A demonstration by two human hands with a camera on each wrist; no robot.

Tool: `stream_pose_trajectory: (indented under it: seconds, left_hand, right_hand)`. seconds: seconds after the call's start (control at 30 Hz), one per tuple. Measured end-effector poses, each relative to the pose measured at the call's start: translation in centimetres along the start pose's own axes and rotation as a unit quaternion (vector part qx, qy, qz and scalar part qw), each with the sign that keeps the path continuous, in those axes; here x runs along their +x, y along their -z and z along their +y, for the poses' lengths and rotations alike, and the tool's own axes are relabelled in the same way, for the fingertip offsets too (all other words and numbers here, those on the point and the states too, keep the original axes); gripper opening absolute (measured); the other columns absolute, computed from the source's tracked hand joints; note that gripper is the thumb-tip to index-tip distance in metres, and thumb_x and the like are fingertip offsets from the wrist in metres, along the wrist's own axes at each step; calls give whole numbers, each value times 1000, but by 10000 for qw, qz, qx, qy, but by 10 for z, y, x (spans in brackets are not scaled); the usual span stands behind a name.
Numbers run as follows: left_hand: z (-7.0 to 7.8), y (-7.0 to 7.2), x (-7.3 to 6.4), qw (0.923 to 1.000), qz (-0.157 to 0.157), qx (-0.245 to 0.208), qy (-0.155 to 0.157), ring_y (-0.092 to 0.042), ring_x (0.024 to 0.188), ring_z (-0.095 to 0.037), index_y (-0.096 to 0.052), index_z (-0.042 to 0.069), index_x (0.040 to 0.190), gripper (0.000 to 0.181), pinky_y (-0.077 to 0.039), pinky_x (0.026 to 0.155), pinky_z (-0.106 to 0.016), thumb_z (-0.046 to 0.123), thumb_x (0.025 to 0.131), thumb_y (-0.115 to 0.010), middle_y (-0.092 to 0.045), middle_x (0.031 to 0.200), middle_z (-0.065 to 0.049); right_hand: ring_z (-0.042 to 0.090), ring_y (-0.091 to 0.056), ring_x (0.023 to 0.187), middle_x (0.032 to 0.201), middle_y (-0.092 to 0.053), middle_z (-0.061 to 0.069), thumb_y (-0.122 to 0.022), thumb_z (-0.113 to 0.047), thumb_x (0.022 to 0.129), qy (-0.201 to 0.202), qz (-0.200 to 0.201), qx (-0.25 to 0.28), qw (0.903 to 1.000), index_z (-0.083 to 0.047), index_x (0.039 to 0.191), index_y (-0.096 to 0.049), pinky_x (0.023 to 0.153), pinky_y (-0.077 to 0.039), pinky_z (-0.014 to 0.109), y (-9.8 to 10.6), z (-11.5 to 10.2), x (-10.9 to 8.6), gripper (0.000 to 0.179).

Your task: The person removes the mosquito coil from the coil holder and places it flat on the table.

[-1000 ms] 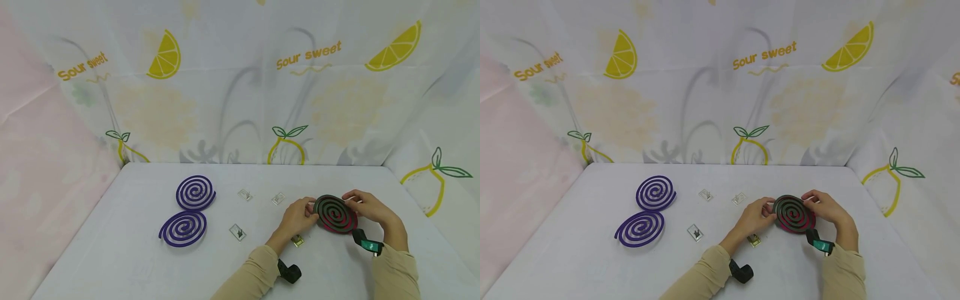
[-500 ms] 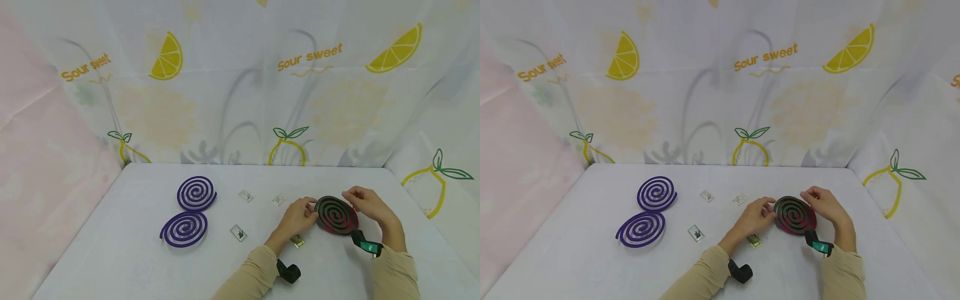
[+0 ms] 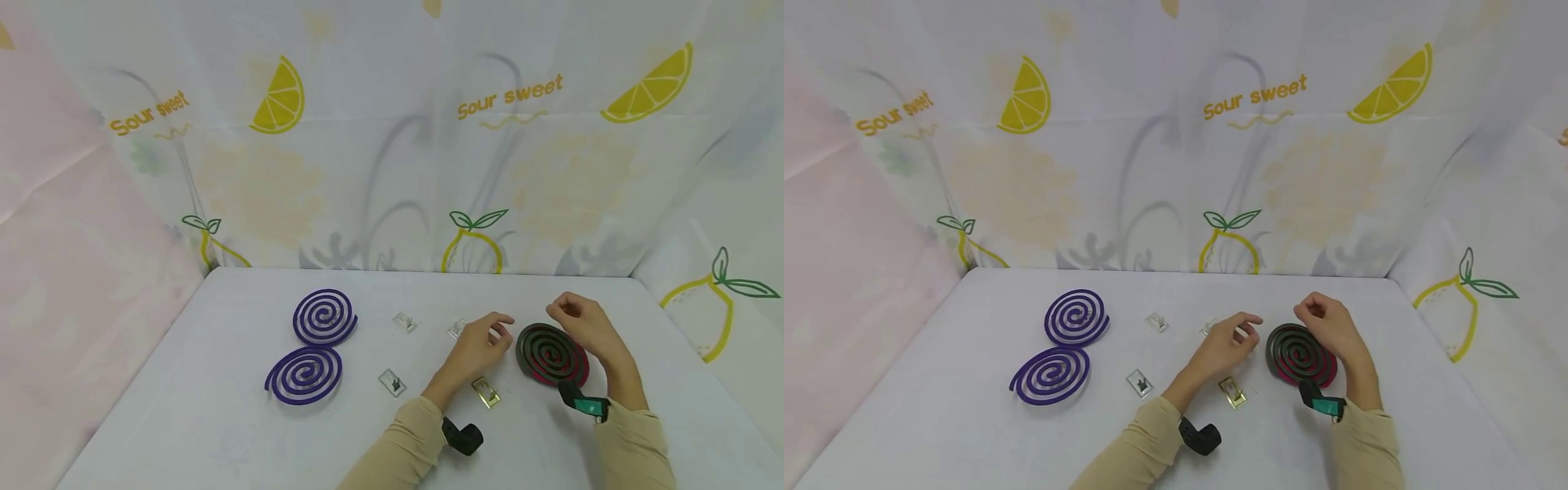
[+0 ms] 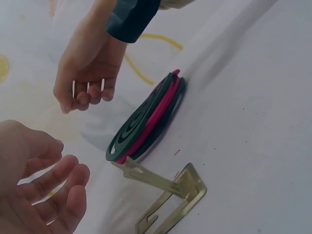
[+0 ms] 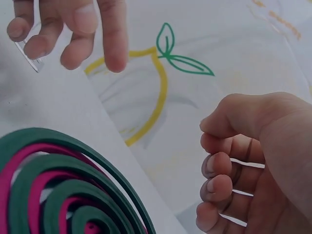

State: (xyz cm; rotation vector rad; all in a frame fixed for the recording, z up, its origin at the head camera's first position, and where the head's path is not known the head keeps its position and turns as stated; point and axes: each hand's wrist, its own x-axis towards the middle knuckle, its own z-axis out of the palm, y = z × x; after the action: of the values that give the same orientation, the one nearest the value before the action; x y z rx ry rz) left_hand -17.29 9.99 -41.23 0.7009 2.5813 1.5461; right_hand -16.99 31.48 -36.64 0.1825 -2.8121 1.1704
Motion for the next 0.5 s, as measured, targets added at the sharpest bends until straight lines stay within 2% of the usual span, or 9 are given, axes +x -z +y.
stream_pose_trajectory:
  seconds: [0.23, 0.37, 0.5]
  left_hand:
    - [-6, 18, -1, 9996, -96, 144, -235, -61, 78, -2, -61, 14, 120, 28, -46, 66, -12, 15, 93, -56, -68, 99, -1]
    - [-10, 30, -3, 9991, -213, 215, -312, -59, 82, -4, -61, 13, 122, 28, -46, 69, -13, 15, 94, -55, -67, 99, -1]
    - [-15, 40, -4, 9984, -184, 336, -426, -60, 83, -5, -61, 12, 121, 28, -46, 70, -13, 15, 94, -55, -66, 98, -1]
  right_hand:
    - [8, -47, 73, 89, -58, 12, -50, -28, 97, 57, -149, -141, 9998, -1, 93, -59, 65, -39, 24, -9, -8, 5, 28]
    - [9, -46, 72, 87, -58, 13, -50, -29, 97, 57, -217, -171, 9996, -2, 94, -60, 64, -39, 25, -15, -11, 6, 29]
    - [10, -46, 72, 85, -56, 11, -51, -30, 97, 121, -274, -182, 9994, -2, 94, -59, 62, -38, 25, -19, -14, 7, 29]
